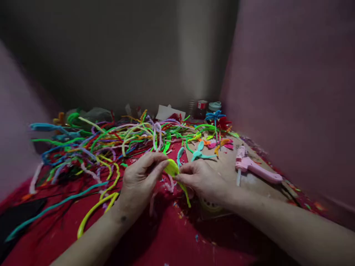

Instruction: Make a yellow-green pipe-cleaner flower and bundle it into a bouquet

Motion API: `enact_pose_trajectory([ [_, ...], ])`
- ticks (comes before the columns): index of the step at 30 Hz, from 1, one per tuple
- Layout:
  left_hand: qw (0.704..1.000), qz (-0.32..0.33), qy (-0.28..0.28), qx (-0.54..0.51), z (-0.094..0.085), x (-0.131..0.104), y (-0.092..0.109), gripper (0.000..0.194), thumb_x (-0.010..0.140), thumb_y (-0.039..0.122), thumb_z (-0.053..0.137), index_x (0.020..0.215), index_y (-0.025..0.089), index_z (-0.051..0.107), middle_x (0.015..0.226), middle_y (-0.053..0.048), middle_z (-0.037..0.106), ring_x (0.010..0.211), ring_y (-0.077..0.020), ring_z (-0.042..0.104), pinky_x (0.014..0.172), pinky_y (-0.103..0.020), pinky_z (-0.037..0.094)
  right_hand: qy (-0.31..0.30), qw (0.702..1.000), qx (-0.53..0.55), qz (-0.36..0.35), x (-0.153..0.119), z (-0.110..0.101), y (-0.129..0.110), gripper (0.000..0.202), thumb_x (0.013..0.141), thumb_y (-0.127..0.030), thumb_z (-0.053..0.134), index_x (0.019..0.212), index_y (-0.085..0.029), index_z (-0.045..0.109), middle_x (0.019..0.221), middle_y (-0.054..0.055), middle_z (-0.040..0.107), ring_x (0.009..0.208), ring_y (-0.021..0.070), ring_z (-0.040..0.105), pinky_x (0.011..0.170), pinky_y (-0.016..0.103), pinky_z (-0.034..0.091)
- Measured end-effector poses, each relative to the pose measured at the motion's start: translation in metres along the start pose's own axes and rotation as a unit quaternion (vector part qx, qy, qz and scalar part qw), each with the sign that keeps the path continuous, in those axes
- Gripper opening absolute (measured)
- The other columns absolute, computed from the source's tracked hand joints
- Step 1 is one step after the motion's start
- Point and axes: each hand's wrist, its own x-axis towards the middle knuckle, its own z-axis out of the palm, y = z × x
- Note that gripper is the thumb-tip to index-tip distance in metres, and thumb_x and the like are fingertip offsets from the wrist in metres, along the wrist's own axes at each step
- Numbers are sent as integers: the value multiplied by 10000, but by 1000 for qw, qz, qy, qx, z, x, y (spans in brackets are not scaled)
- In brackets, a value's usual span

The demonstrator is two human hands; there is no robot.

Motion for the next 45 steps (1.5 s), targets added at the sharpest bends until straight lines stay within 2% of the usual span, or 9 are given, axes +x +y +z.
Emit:
enact_pose_trajectory([
  [4,1000,11,7,16,-1,-1,-3,47,824,237,601,841,224,643,787,29,659,727,-113,619,611,-204,458,-22,997,72,-1,-2,1,1,231,810,-132,543,579,-144,540,410,-71,455,329,33,386,321,150,266],
  [8,999,26,16,27,-2,-1,-2,55,835,255,587,844,230,636,766,33,645,689,-105,606,590,-203,449,12,991,132,-1,-2,2,1,68,795,-134,592,741,-152,555,473,-83,500,315,36,420,303,145,311],
  [11,999,30,23,36,-2,-2,-1,52,835,248,587,855,232,633,769,37,642,654,-96,592,569,-200,440,25,985,170,-13,0,3,4,116,761,-119,619,701,-161,529,455,-93,492,295,36,409,280,143,308],
  [16,999,22,12,47,-1,-4,-1,65,839,252,583,868,219,631,786,25,646,635,-97,589,547,-205,435,-2,972,236,16,5,3,9,157,673,-92,666,656,-159,526,399,-94,503,257,40,400,257,140,260],
  [26,998,25,9,51,0,-5,3,69,843,242,583,863,200,633,778,12,644,673,-104,597,557,-200,430,-4,970,241,16,4,0,11,105,605,-115,682,581,-136,583,426,-52,556,274,33,384,276,158,239],
  [30,998,34,9,52,0,-5,2,61,844,230,581,855,199,632,762,17,638,666,-98,589,566,-199,430,-3,970,243,17,3,-1,11,115,599,-118,686,559,-138,580,381,-70,503,274,31,363,287,163,222],
  [37,998,37,13,52,0,-4,3,57,839,221,584,841,188,630,742,18,624,637,-92,567,566,-201,430,-16,971,237,21,0,0,6,210,593,-244,752,563,-143,570,393,-77,486,276,29,359,287,174,210],
  [42,999,24,15,45,1,-5,3,74,836,241,584,840,189,635,730,17,626,617,-94,561,560,-205,437,16,970,243,-18,0,2,6,158,633,-169,692,731,-166,568,487,-87,546,293,35,388,289,168,243],
  [45,1000,2,16,19,2,-6,3,72,823,253,597,837,196,637,748,13,642,648,-107,588,574,-209,454,36,966,250,-52,0,3,8,148,621,-142,674,699,-168,550,501,-90,538,320,27,384,312,161,275],
])
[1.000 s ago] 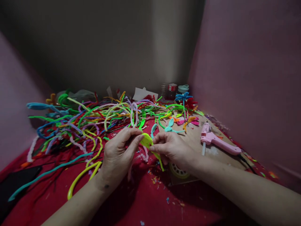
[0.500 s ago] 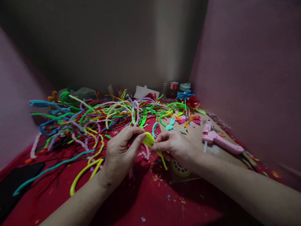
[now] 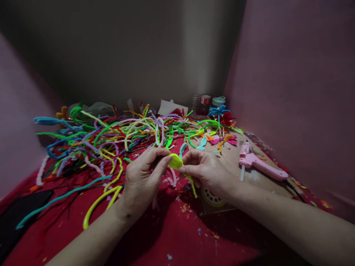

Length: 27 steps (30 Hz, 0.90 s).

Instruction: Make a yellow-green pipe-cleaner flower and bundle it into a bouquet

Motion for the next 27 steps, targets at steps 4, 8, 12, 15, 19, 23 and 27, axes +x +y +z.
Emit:
enact_pose_trajectory([
  [4,998,-38,-7,-45,0,1,4,97,809,276,610,862,197,630,793,4,667,711,-130,621,632,-225,487,19,999,-17,-28,1,-1,0,97,637,-141,657,660,-162,564,515,-78,532,362,22,381,347,162,281],
  [8,998,-53,-10,-38,0,3,7,115,807,287,599,858,190,635,776,1,671,652,-126,608,573,-217,474,29,997,-60,-30,1,-3,-2,71,660,-167,651,639,-162,584,490,-70,503,376,30,363,359,174,261],
  [12,999,-43,-12,-22,0,2,6,102,813,274,592,852,190,634,722,14,650,571,-104,569,505,-201,436,21,995,-94,-25,-1,-4,-4,73,670,-150,629,604,-157,598,460,-67,479,380,37,357,371,184,252],
  [15,999,-26,-17,-8,0,0,5,96,819,273,591,863,198,633,733,14,647,580,-100,567,508,-198,430,18,994,-104,-12,-2,-3,-5,90,666,-132,620,580,-149,603,445,-64,472,387,38,354,382,189,250],
  [19,1000,-23,-22,0,1,0,3,88,824,264,581,856,195,626,739,11,637,595,-99,569,527,-202,437,15,995,-99,8,-1,-2,-4,82,657,-132,626,578,-140,607,451,-56,484,397,40,355,389,193,242],
  [23,995,-67,-9,-69,3,4,2,222,793,282,610,988,190,557,765,14,608,601,-105,576,547,-218,466,34,996,-83,-1,1,-4,-3,84,675,-167,630,604,-147,590,455,-67,462,377,37,333,378,194,231],
  [27,979,-149,8,-136,6,7,6,362,725,311,683,1013,190,500,691,43,582,531,-94,547,473,-197,442,51,997,-53,-24,1,-5,-4,104,692,-210,639,636,-151,574,475,-74,447,381,36,329,375,187,238],
])
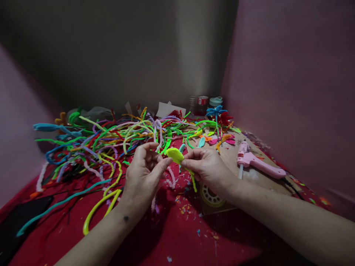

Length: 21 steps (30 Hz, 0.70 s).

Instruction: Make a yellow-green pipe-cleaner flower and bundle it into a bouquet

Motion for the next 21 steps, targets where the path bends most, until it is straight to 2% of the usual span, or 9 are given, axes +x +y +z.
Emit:
enact_pose_trajectory([
  [4,986,-132,-85,-49,5,-5,3,233,740,368,658,779,169,543,484,58,542,344,-63,424,342,-173,314,3,1000,6,-12,-1,2,2,96,693,-214,636,660,-154,570,497,-70,458,390,41,347,371,184,257],
  [6,976,-172,-108,-75,7,-8,3,203,757,360,632,784,169,568,432,66,520,294,-57,378,308,-168,250,-11,1000,0,-18,-2,3,5,84,703,-216,626,676,-159,571,513,-65,474,391,45,362,369,186,269],
  [8,972,-189,-100,-93,9,-11,3,189,754,344,626,824,172,591,433,69,519,284,-55,372,297,-163,225,-28,999,-11,-29,-2,4,7,76,724,-217,606,684,-164,570,515,-61,481,391,50,379,371,188,278],
  [11,976,-181,-81,-86,10,-12,3,178,741,334,630,794,167,600,423,67,514,294,-49,369,308,-160,242,-40,997,-49,-44,-4,5,6,101,773,-216,558,686,-167,574,485,-60,479,379,51,390,375,184,285],
  [16,984,-151,-78,-50,9,-12,3,151,749,314,616,799,172,603,434,60,530,326,-59,375,335,-177,261,-26,988,-125,-84,-8,5,4,150,822,-241,533,707,-168,596,489,-45,514,392,56,421,403,188,326],
  [21,991,-108,-68,-43,10,-13,2,102,742,261,616,797,176,608,502,37,580,424,-97,489,393,-202,326,-34,991,-103,-80,-11,6,9,121,840,-276,535,782,-180,581,536,-32,555,420,76,487,417,198,387],
])
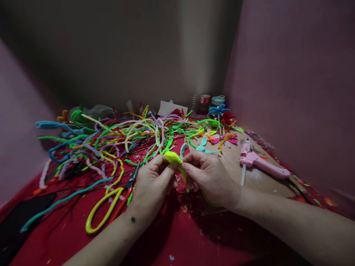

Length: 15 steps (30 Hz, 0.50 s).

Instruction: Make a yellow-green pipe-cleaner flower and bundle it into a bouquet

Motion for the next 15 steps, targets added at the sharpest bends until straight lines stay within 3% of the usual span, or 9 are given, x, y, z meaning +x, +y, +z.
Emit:
enact_pose_trajectory([
  [5,1000,10,-4,-9,1,0,-1,114,753,269,610,825,180,611,495,40,581,409,-102,486,391,-212,335,-4,994,105,14,2,2,0,108,800,-254,568,847,-215,479,519,-72,533,381,88,515,336,174,394],
  [15,1000,26,0,-4,3,-2,-2,54,756,206,571,791,182,605,534,41,594,429,-104,532,403,-206,395,-27,989,140,48,3,1,-6,17,770,-185,521,773,-186,504,487,-61,538,351,77,484,315,159,385],
])
